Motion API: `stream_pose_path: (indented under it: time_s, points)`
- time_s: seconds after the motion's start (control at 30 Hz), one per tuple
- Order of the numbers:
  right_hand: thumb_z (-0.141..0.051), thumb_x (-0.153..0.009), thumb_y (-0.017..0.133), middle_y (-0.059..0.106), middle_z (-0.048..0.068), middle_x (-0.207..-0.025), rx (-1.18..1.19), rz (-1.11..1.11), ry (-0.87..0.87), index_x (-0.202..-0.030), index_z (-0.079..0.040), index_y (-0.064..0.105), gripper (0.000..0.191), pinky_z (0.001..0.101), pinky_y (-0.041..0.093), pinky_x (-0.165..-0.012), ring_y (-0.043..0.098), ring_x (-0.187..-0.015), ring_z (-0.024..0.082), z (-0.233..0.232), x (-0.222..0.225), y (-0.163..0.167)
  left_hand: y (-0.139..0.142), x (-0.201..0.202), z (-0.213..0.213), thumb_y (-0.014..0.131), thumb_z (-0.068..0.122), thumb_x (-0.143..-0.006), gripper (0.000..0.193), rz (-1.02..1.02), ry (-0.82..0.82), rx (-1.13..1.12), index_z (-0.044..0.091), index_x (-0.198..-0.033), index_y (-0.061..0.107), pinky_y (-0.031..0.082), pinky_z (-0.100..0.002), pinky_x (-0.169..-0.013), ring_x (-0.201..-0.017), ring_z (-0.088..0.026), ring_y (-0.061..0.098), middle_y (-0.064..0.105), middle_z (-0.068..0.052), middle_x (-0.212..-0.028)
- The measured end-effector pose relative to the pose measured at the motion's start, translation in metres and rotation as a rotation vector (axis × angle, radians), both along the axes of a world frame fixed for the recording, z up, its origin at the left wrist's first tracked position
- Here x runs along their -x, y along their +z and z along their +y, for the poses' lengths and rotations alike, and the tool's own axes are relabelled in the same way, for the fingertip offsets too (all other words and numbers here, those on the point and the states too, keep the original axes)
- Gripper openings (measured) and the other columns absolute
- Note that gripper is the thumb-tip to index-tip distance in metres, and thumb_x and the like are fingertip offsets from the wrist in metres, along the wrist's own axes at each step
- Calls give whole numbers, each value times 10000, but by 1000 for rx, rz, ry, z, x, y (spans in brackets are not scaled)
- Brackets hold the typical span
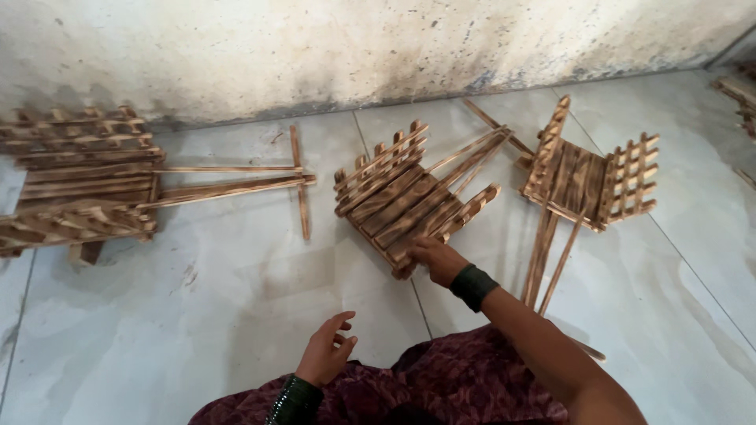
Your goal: The person sits on the floor and wipes small decorative wooden cart models with a white cloth, turning each cart and running the cloth over its slatted sides, seat and long handle poles, then sets the wiped cart aside and reaches for the next one.
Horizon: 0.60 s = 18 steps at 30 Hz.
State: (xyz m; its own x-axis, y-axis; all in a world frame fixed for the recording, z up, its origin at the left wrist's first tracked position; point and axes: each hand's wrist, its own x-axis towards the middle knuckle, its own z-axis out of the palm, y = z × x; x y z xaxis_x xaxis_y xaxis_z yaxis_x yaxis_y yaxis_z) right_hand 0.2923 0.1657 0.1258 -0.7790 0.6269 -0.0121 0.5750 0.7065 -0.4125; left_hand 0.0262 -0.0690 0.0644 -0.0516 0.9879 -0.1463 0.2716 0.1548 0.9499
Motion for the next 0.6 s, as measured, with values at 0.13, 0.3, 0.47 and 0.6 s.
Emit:
stream_pose_path:
  time_s: [0.13,0.3,0.47,0.6]
  points:
    - [191,-637,539,616,174,-1333,-92,134,59,-1205,-42,682,631,470,491,-982,523,-1268,412,9,-42,0,-13,-22,18,701,173,-892,523,57,30,95,159,-1398,567,602,-338,-735,-769,-184,690,685,-106,-1163]
    - [105,-768,538,722,134,-1236,-465,417,-567,-1243,-144,658,549,417,574,-1024,692,-1176,350,66,-109,12,-40,-38,24,702,230,-915,476,83,4,123,151,-1371,592,603,-346,-744,-780,-197,714,703,-104,-1157]
    - [-33,-757,644,717,187,-1175,121,463,-1008,-1361,-125,485,632,450,593,-905,713,-1074,374,108,-139,17,-60,-58,36,736,265,-873,518,43,16,128,185,-1369,610,631,-345,-726,-798,-176,748,742,-89,-1147]
    - [-143,-748,730,714,229,-1126,427,559,-1040,-1456,-110,347,806,477,607,-810,730,-992,394,119,-111,20,-66,-75,54,768,243,-846,554,75,69,195,192,-1376,616,632,-344,-728,-799,-173,740,732,-91,-1168]
